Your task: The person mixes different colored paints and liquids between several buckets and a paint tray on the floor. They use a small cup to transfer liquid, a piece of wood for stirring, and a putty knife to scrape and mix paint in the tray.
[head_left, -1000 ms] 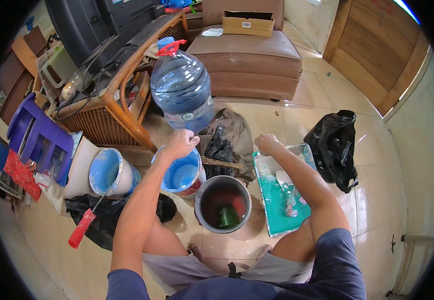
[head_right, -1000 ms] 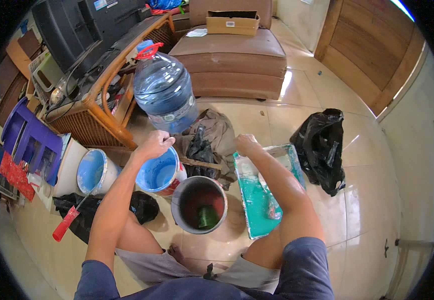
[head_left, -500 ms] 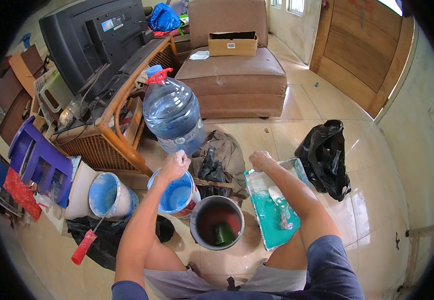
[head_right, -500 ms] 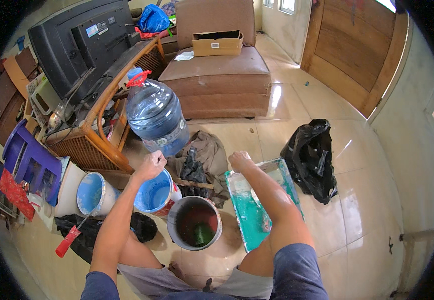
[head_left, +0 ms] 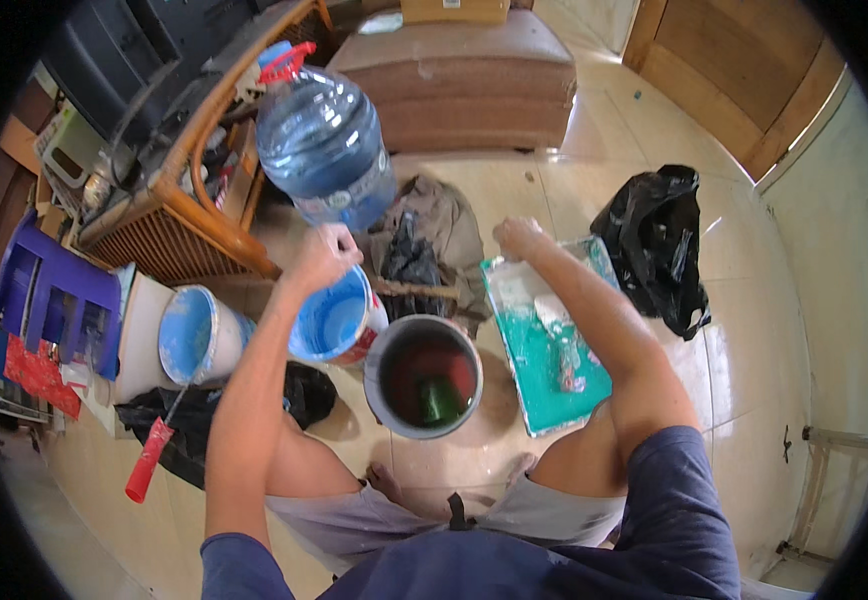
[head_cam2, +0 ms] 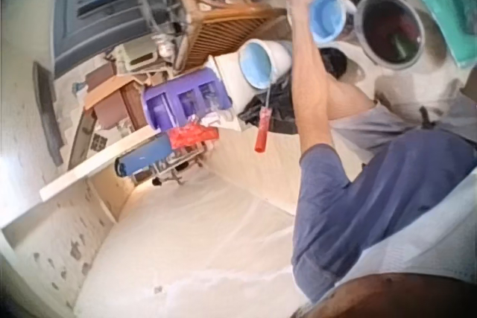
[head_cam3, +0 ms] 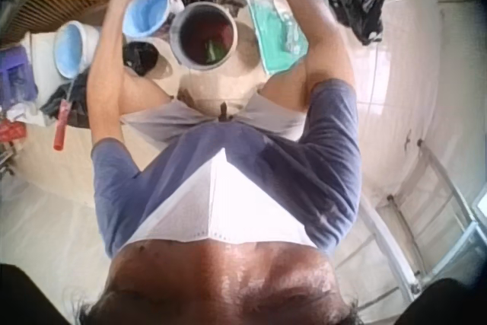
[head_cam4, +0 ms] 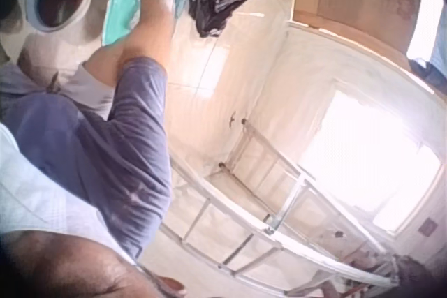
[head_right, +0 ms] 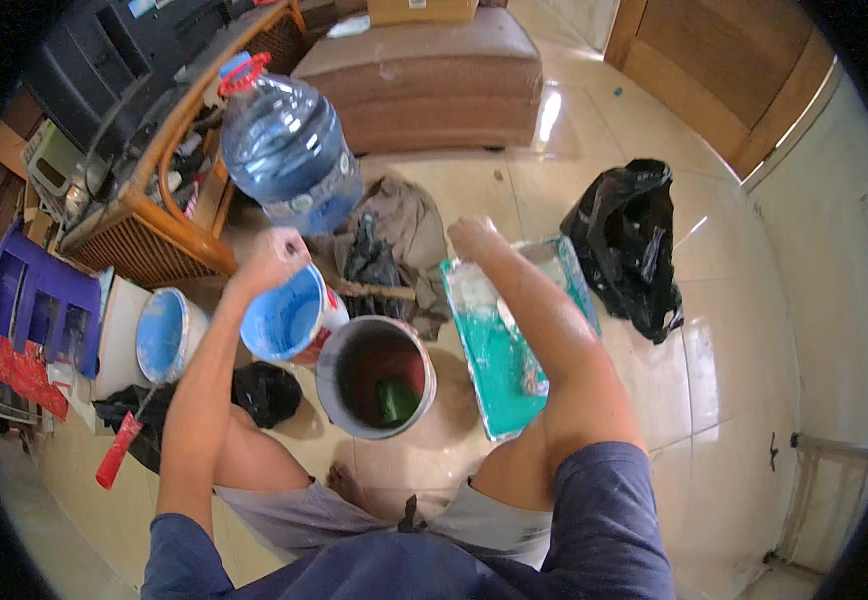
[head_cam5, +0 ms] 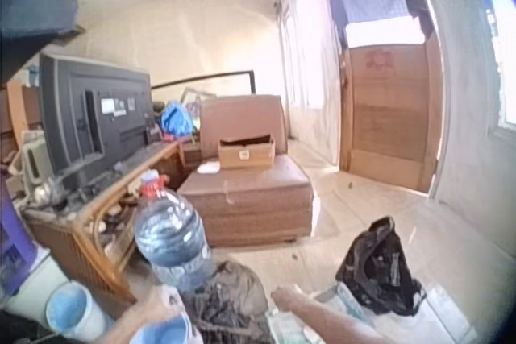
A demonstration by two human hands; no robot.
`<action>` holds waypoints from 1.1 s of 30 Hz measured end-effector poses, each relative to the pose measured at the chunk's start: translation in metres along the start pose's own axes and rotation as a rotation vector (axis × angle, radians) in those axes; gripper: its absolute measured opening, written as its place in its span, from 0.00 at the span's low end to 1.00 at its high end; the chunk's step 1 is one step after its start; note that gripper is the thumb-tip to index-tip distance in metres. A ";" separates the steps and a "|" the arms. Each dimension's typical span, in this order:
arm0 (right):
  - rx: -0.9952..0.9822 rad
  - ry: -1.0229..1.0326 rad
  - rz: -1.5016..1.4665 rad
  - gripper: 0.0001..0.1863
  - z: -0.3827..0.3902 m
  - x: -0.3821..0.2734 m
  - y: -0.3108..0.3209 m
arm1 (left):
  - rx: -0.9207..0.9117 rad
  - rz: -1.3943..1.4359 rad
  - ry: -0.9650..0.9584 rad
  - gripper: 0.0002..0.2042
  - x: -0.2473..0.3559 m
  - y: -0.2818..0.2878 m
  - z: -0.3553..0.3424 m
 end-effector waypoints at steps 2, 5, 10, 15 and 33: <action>-0.057 -0.004 0.039 0.10 0.007 -0.003 0.003 | -0.005 0.017 0.022 0.09 0.002 0.005 0.007; -0.041 -0.019 -0.015 0.11 0.011 0.025 -0.030 | -0.008 0.102 -0.005 0.08 0.024 -0.003 -0.014; 0.033 0.045 -0.051 0.11 -0.014 -0.027 0.002 | -0.033 0.160 0.019 0.06 -0.002 0.000 0.005; 0.079 0.104 -0.130 0.09 -0.009 -0.013 -0.016 | -0.200 0.182 0.056 0.07 0.028 -0.032 -0.010; 0.261 0.168 -0.309 0.13 -0.058 -0.055 -0.021 | -0.412 0.231 0.089 0.07 0.035 -0.080 -0.034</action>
Point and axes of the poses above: each hand's wrist, its own z-axis away from the middle knuckle, its own y-axis out of the back of the hand, x = y × z, the point moved 6 cm from there along -z, towards the middle knuckle, and after that the axes turned 4 degrees about -x, right-handed, at the moved point
